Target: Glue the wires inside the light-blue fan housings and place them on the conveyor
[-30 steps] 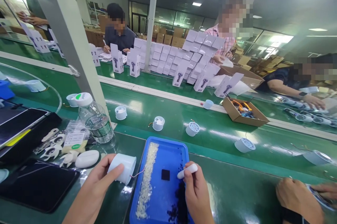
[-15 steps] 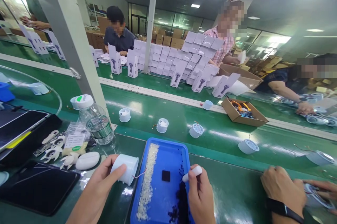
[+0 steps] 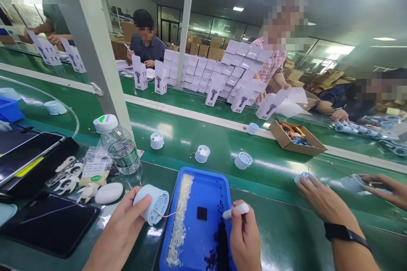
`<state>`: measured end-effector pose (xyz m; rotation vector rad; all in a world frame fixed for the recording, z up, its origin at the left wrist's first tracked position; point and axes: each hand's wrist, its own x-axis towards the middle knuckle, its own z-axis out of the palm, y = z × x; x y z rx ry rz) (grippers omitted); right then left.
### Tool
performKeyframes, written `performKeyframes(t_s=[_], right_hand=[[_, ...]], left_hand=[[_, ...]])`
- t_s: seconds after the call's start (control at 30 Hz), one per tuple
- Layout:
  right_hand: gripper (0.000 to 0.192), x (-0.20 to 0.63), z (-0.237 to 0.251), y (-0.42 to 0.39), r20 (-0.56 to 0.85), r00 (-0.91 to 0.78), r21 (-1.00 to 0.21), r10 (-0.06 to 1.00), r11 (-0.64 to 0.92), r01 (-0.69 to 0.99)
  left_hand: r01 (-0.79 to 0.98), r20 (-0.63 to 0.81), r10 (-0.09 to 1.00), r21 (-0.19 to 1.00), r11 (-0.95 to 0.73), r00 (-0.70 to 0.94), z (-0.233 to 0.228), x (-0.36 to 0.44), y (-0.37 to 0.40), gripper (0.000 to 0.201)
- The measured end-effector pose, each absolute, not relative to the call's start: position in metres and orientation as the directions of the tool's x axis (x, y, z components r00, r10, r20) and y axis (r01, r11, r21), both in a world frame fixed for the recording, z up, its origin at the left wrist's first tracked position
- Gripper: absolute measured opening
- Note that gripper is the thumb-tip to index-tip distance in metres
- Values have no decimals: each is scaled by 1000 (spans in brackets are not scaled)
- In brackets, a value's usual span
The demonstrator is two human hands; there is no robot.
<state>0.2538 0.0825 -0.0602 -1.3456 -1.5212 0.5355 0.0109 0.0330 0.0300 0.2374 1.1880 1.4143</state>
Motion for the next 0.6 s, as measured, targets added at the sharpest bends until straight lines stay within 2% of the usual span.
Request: performKeyframes(t_s=[0.3, 0.4, 0.5, 0.53, 0.6], right_hand=[[22, 251, -52, 87, 350, -19, -801, 936, 310, 512], [19, 245, -47, 87, 377, -74, -804, 923, 366, 468], [15, 233, -41, 81, 361, -210, -816, 909, 417, 401], [14, 228, -38, 77, 361, -204, -828, 910, 413, 379], [12, 218, -31, 66, 413, -65, -858, 908, 412, 307]], left_hand=[[-601, -423, 864, 776, 190, -273, 23, 10, 33, 17], [-593, -395, 878, 787, 170, -272, 23, 14, 36, 17], [-605, -381, 872, 785, 131, -306, 24, 19, 38, 23], [-611, -376, 875, 782, 122, -307, 25, 21, 39, 23], [-621, -360, 885, 776, 107, -297, 26, 25, 39, 21]])
